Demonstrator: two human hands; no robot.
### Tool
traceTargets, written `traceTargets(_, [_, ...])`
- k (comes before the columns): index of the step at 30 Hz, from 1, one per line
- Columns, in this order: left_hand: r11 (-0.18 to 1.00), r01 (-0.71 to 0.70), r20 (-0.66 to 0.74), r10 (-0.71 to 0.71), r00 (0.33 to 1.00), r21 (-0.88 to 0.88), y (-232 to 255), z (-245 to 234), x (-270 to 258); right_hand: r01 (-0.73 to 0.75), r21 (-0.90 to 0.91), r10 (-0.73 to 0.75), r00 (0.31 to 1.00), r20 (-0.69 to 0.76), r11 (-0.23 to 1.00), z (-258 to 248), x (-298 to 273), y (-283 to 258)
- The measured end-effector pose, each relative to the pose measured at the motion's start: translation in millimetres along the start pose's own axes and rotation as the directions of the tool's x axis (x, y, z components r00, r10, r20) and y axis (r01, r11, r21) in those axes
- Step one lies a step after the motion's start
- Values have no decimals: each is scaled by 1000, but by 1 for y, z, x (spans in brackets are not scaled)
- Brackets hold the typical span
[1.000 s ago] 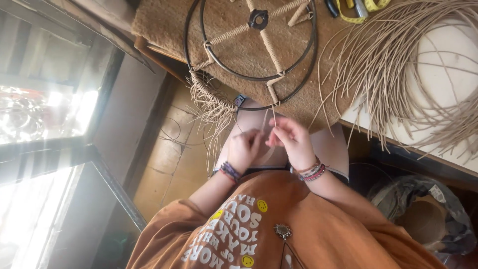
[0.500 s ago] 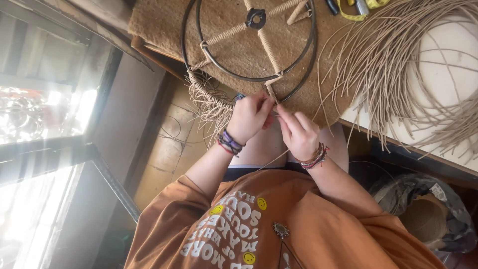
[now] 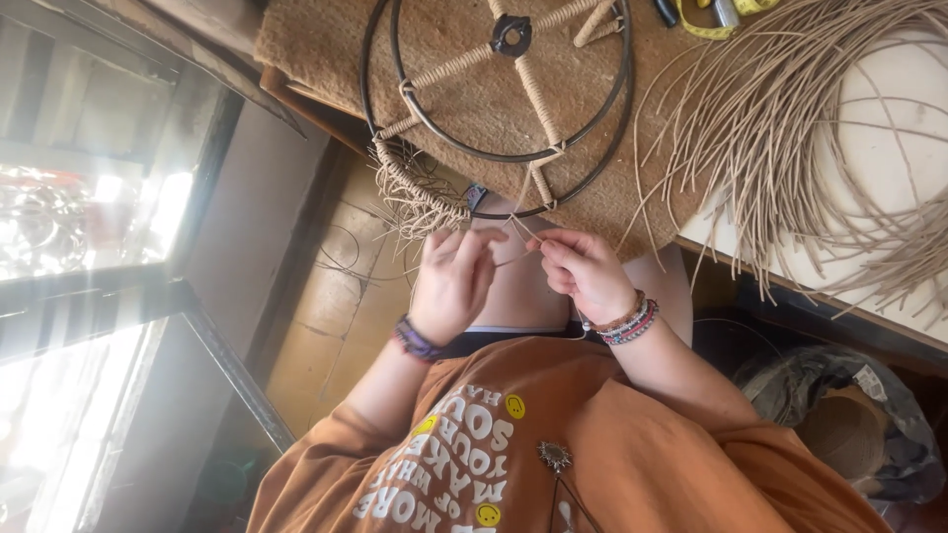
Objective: The person is weaving thin natural fibers around a circular frame to create a decorative object, likely a lampshade.
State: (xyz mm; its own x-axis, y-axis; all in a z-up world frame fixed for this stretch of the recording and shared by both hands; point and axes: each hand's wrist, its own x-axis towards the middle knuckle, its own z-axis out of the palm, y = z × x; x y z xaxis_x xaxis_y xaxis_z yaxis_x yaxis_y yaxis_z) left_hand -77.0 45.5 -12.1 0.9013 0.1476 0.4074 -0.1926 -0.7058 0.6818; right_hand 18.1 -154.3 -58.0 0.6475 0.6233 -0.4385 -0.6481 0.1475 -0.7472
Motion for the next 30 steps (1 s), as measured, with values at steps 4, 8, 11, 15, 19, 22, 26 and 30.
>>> traceTargets(4, [960,271,405,-273,873,61,10,-50,-9,43,-44,-44,999,-9,998,4,2,-7])
traceTargets(8, [998,6,305,11,952,-55,-10,-18,-3,63,-69,-67,996,-56,996,8,2,15])
traceTargets(11, [906,-122,-42,115,992,-404,-20,19,6,129,-89,-135,989,-66,988,27,-1,15])
traceTargets(15, [178,-114,-185,-458,870,-977,-6,60,35,213,-10,-213,973,-92,977,30,11,30])
traceTargets(19, [-345,-201,38,-578,815,-917,-27,54,59,177,32,-173,979,-105,984,19,18,46])
traceTargets(22, [-468,-244,124,-626,770,-849,-49,49,71,138,64,-132,987,-94,988,12,23,48])
traceTargets(26, [-472,-278,121,-654,747,-836,-62,47,79,108,71,-103,992,-70,992,-8,21,66])
traceTargets(30, [-503,-276,138,-639,757,-819,-70,51,88,104,95,-98,993,-64,990,-19,26,78])
